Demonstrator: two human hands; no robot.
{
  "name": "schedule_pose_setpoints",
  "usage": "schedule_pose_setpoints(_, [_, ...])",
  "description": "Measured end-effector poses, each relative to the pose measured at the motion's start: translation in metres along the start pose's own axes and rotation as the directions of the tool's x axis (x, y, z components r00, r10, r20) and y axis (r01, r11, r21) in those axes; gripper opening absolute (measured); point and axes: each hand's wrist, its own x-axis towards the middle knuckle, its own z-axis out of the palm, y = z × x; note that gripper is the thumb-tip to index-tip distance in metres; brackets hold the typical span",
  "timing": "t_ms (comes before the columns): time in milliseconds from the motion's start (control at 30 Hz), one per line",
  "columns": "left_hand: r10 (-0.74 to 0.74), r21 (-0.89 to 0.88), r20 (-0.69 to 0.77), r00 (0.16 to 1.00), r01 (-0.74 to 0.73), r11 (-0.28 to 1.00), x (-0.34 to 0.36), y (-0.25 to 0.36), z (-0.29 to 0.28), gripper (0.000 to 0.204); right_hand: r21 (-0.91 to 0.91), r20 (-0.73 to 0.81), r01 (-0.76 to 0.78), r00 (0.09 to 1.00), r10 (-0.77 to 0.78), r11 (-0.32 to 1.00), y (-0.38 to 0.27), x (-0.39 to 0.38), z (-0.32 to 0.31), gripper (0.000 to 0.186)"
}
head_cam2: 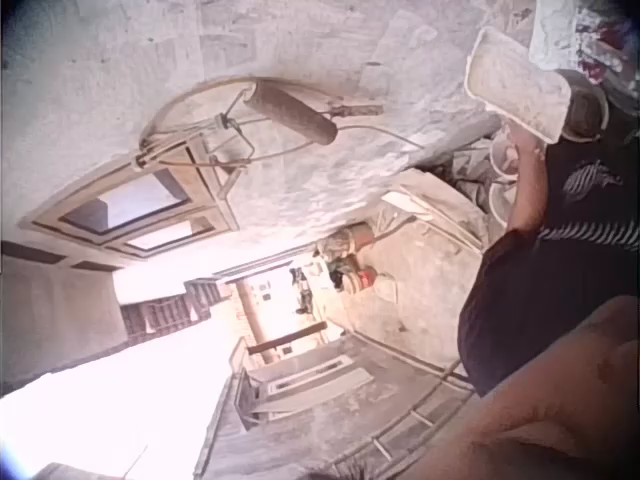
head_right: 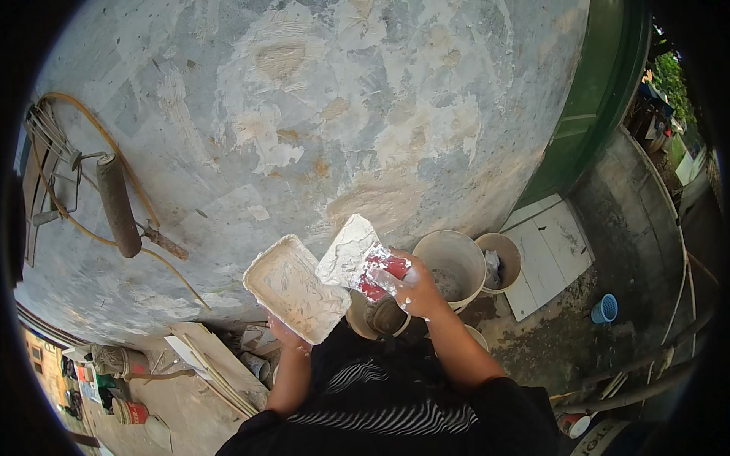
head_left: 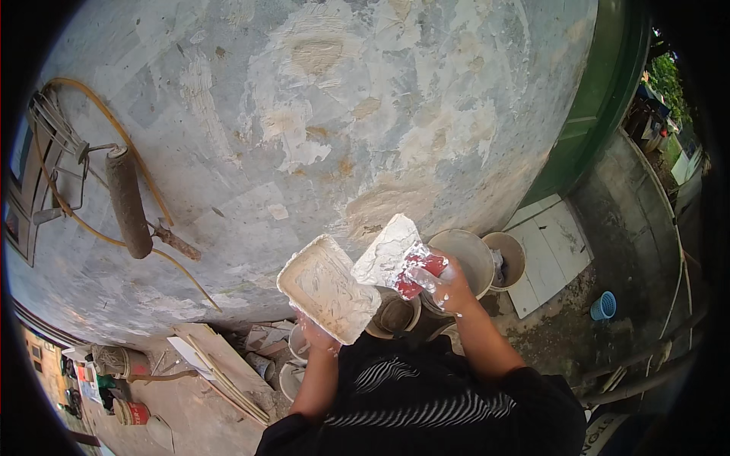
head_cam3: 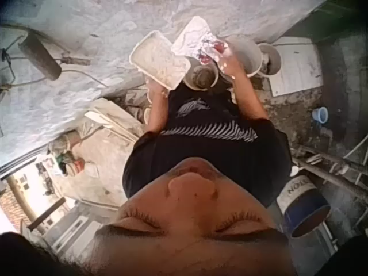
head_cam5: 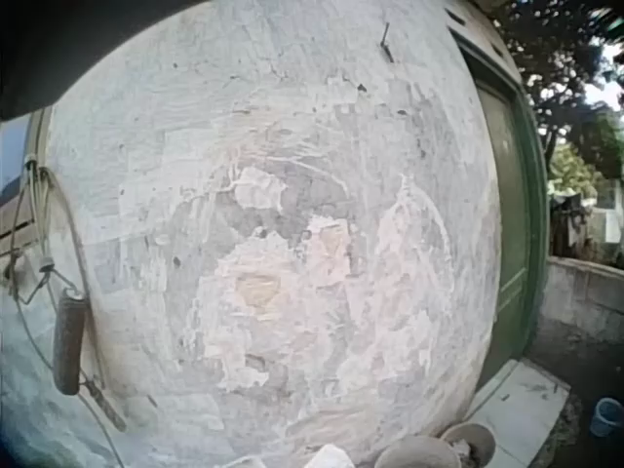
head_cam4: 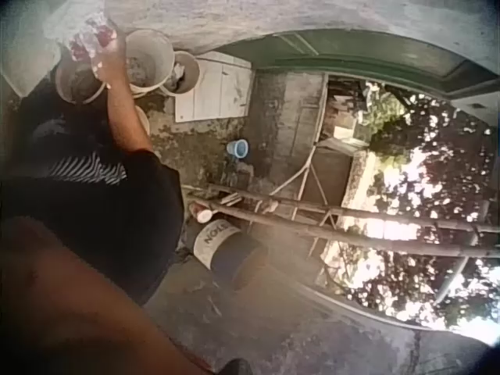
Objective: Applying filler or spackle to a rough wall surface using a putty knife.
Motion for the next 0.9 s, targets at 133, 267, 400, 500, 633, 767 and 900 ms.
schedule_pose_setpoints(133, [0.033, 0.216, 0.127, 0.991, -0.06, 0.974, -0.003, 0.004, 0.013, 0.064, -0.255, 0.009, -0.002, 1.0, 0.004, 0.967, -0.004, 0.004, 0.018, 0.018])
schedule_pose_setpoints(267, [0.091, 0.256, 0.096, 0.991, -0.113, 0.96, -0.007, 0.009, 0.019, 0.063, -0.246, 0.018, 0.124, 0.992, -0.123, 0.961, -0.013, 0.004, 0.026, 0.012])
schedule_pose_setpoints(400, [0.18, 0.339, 0.118, 0.977, -0.21, 0.917, -0.013, 0.014, 0.017, 0.063, -0.221, 0.046, 0.164, 0.986, -0.157, 0.961, -0.012, 0.001, 0.035, 0.012])
schedule_pose_setpoints(500, [0.222, 0.314, 0.17, 0.96, -0.266, 0.911, -0.015, 0.016, 0.013, 0.064, -0.416, 0.131, 0.329, 0.944, -0.302, 0.848, -0.004, -0.001, 0.046, 0.014])
schedule_pose_setpoints(633, [0.199, 0.208, 0.208, 0.958, -0.242, 0.948, -0.019, 0.018, 0.011, 0.066, -0.28, 0.099, 0.197, 0.979, -0.176, 0.94, 0.006, 0.003, 0.066, 0.016])
schedule_pose_setpoints(767, [0.212, 0.254, 0.212, 0.954, -0.263, 0.931, -0.02, 0.02, 0.011, 0.069, -0.24, 0.088, 0.133, 0.989, -0.115, 0.962, 0.003, -0.003, 0.072, 0.014])
schedule_pose_setpoints(900, [0.228, 0.355, 0.22, 0.948, -0.296, 0.887, -0.021, 0.02, 0.013, 0.072, -0.128, 0.105, 0.016, 0.994, -0.002, 0.992, 0.006, -0.008, 0.076, 0.013])
